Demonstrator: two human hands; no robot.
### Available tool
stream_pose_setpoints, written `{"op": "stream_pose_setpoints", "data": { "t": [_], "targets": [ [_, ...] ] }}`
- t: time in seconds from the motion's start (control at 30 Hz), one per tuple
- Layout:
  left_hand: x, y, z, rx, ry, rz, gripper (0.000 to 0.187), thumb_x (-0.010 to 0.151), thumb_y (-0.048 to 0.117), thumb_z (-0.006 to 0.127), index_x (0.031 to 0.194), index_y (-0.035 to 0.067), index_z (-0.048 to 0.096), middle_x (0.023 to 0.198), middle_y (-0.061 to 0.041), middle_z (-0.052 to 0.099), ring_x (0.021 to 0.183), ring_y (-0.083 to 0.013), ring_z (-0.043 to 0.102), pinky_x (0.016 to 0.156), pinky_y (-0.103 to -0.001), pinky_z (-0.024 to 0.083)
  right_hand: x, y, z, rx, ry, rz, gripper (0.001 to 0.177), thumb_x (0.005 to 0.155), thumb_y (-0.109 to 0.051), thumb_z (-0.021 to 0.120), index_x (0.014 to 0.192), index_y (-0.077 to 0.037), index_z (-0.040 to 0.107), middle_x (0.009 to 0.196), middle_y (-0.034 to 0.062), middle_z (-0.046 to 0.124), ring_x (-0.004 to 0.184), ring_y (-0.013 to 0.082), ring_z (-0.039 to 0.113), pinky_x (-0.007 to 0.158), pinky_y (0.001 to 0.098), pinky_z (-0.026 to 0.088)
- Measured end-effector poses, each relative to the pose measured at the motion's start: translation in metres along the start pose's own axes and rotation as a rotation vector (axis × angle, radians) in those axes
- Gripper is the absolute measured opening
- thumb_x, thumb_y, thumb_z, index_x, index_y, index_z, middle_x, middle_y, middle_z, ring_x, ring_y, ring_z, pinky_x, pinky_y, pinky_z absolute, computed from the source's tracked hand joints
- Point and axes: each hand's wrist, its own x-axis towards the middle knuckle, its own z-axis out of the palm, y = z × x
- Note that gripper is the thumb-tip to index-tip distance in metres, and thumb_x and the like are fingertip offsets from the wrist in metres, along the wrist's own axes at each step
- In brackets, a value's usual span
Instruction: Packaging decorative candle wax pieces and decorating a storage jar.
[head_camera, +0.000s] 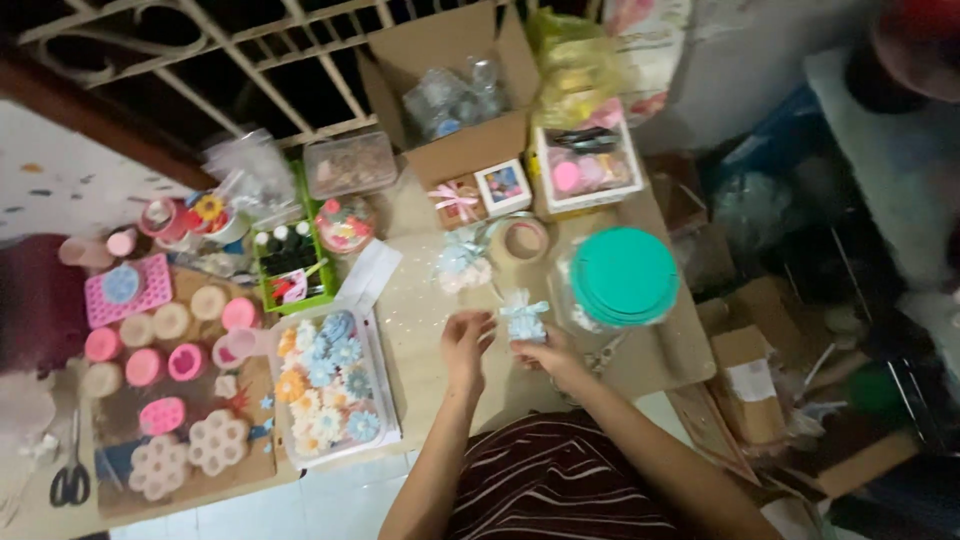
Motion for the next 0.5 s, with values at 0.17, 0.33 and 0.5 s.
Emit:
{"op": "stream_pose_setpoints", "data": {
  "t": [0.17, 0.33, 0.5],
  "targets": [
    [0.004, -0.025, -0.105, 0.006, 0.222, -0.083, 0.019, 0.096, 0.026, 0.065, 0.103, 0.009, 0.06, 0.105, -0.011, 0.075, 0.092, -0.0232, 0.073, 0.078, -0.036, 0.057, 0.224, 0.178, -0.058, 0.029, -0.074, -0.156, 0.03, 0.088, -0.025, 0.083, 0.099, 0.0, 0.069, 0.08, 0.0043, 0.067, 0.063, 0.0108, 0.06, 0.054, 0.0272, 0.046],
    [-0.004, -0.019, -0.146, 0.024, 0.312, -0.14, 0.021, 0.095, 0.028, 0.064, 0.105, 0.01, 0.058, 0.105, -0.011, 0.075, 0.089, -0.025, 0.073, 0.075, -0.036, 0.056, 0.197, 0.07, -0.019, -0.442, 0.373, -0.132, 0.04, 0.076, -0.017, 0.086, 0.109, -0.003, 0.069, 0.082, 0.0073, 0.072, 0.061, 0.019, 0.066, 0.055, 0.0371, 0.055],
    [-0.001, -0.015, -0.171, 0.032, 0.325, -0.189, 0.022, 0.095, 0.029, 0.064, 0.104, 0.01, 0.061, 0.104, -0.01, 0.075, 0.085, -0.0241, 0.073, 0.072, -0.035, 0.055, 0.094, -0.01, 0.057, -1.174, 0.772, -0.812, 0.059, 0.072, -0.011, 0.081, 0.125, 0.008, 0.063, 0.109, 0.0264, 0.066, 0.091, 0.0393, 0.066, 0.074, 0.0434, 0.055]
  ]
}}
